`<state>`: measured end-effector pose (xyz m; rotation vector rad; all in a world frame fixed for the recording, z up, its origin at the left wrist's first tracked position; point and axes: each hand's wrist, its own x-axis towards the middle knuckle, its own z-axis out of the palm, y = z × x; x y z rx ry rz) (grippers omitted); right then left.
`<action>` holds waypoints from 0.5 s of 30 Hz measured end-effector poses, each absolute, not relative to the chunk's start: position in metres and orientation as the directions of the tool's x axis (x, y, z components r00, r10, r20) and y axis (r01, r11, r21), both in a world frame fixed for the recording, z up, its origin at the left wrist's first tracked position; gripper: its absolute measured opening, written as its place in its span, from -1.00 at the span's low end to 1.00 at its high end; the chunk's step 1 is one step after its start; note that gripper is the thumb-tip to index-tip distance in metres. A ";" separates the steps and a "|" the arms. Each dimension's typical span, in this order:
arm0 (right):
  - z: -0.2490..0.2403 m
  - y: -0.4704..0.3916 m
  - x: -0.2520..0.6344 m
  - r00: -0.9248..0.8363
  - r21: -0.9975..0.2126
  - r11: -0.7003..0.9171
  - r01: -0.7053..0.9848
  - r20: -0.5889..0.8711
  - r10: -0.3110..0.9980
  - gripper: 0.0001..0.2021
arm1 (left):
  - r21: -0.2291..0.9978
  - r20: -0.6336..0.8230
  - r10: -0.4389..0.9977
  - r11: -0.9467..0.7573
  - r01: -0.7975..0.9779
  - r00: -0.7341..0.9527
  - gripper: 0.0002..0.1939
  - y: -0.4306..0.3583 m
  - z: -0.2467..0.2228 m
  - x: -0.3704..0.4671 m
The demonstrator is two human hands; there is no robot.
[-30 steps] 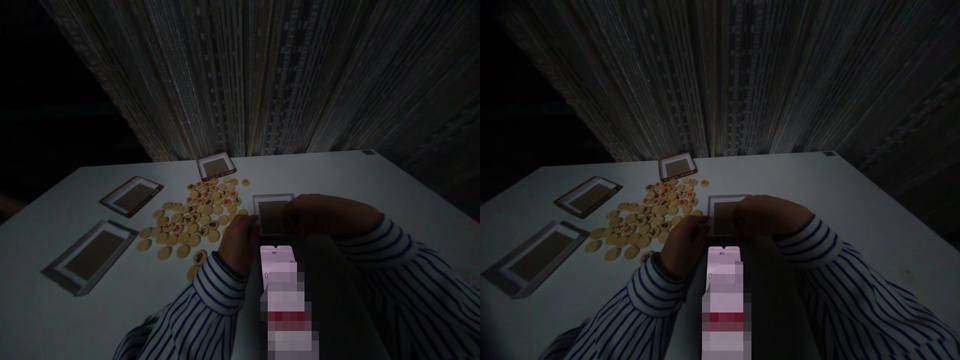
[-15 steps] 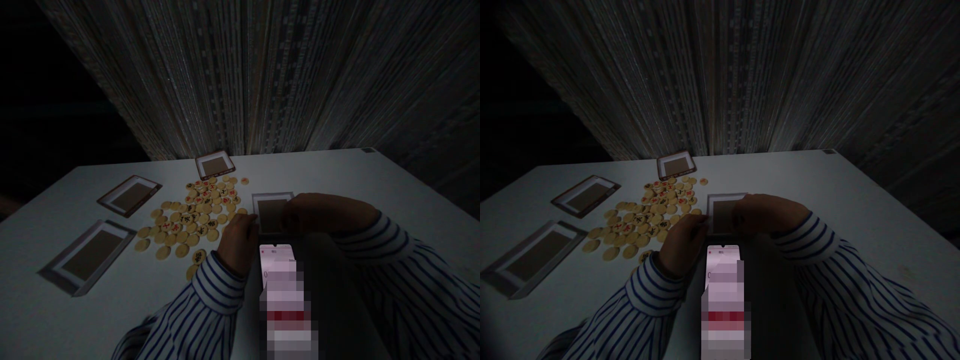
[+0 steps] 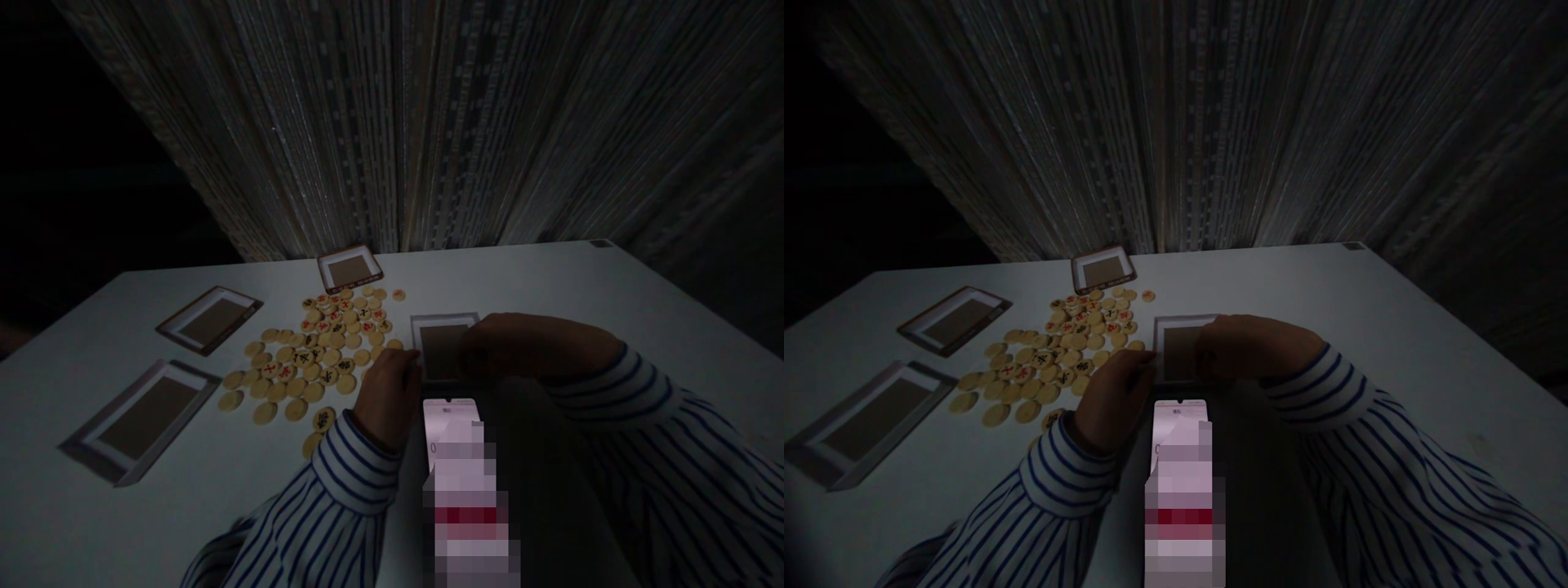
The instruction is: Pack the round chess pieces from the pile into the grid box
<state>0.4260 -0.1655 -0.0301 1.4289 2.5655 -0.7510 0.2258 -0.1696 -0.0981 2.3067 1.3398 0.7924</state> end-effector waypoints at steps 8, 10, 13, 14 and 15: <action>-0.029 -0.165 0.424 -0.517 -0.325 0.411 0.852 -0.393 0.760 -0.75 | 0.550 0.321 0.858 -0.514 0.658 0.401 -0.75 -0.170 -0.100 0.225; -0.027 -0.166 0.422 -0.500 -0.309 0.402 0.862 -0.395 0.770 -0.75 | 0.550 0.311 0.860 -0.510 0.661 0.404 -0.74 -0.170 -0.099 0.225; -0.023 -0.167 0.419 -0.486 -0.297 0.392 0.870 -0.397 0.778 -0.74 | 0.549 0.313 0.859 -0.511 0.661 0.405 -0.74 -0.170 -0.098 0.225; -0.021 -0.167 0.418 -0.481 -0.289 0.390 0.874 -0.404 0.778 -0.74 | 0.550 0.315 0.859 -0.512 0.660 0.404 -0.74 -0.170 -0.098 0.226; -0.020 -0.167 0.417 -0.479 -0.282 0.392 0.876 -0.412 0.775 -0.74 | 0.551 0.317 0.859 -0.512 0.659 0.403 -0.74 -0.169 -0.098 0.226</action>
